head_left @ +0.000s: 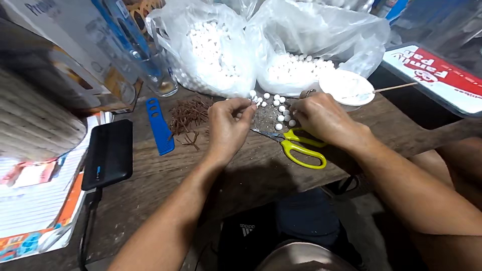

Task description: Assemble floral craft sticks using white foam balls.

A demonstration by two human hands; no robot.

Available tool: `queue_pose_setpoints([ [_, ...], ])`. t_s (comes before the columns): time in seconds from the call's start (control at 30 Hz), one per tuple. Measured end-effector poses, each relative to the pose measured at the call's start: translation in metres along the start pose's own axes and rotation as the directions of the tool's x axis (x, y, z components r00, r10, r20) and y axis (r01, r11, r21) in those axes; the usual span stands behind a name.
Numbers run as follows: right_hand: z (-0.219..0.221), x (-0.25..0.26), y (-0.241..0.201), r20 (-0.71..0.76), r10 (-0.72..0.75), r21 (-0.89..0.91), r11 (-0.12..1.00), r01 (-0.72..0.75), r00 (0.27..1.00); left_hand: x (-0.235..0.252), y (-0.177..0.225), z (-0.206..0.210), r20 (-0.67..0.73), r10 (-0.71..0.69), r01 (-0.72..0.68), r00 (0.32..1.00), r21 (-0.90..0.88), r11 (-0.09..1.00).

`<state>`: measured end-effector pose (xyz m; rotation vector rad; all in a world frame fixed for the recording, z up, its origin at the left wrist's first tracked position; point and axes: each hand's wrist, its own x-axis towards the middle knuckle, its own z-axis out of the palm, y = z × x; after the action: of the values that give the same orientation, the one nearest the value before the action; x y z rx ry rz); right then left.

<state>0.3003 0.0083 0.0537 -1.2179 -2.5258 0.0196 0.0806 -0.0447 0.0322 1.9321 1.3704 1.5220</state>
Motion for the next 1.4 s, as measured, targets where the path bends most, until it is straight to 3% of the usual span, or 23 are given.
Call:
queue_pose_setpoints([
  [0.1,-0.014,0.004,-0.003,-0.203,-0.017,0.255,0.964,0.070,0.979,0.000,-0.001,0.001,0.007,-0.011,0.011,1.000,-0.001,1.000],
  [0.17,-0.018,0.010,-0.008,-0.250,0.011,0.507,0.853,0.121,0.968,-0.001,-0.001,0.002,0.016,-0.017,0.017,1.000,0.006,1.000],
  [0.23,-0.014,0.021,-0.012,-0.232,0.016,0.727,0.667,0.162,0.973,-0.001,-0.001,0.002,0.020,-0.014,0.014,1.000,0.025,1.000],
  [0.3,-0.011,0.029,-0.013,-0.145,0.027,0.857,0.504,0.112,0.989,-0.002,0.000,0.003,0.016,-0.013,0.012,1.000,0.044,0.999],
  [0.43,-0.002,0.033,-0.009,-0.083,0.090,0.940,0.339,0.048,0.992,-0.003,0.005,0.004,0.025,0.012,-0.015,1.000,0.117,0.993],
  [0.63,0.003,0.030,-0.011,-0.091,0.126,0.931,0.362,0.039,0.988,-0.004,0.006,0.006,0.033,0.074,-0.079,0.997,0.186,0.979],
  [1.1,0.008,0.030,-0.010,-0.166,0.061,0.913,0.388,0.130,0.984,-0.005,0.007,0.007,0.063,0.113,-0.125,0.992,0.261,0.957],
  [1.4,0.008,0.030,-0.010,-0.197,0.021,0.866,0.471,0.164,0.980,-0.005,0.005,0.007,0.082,0.129,-0.147,0.988,0.282,0.948],
])
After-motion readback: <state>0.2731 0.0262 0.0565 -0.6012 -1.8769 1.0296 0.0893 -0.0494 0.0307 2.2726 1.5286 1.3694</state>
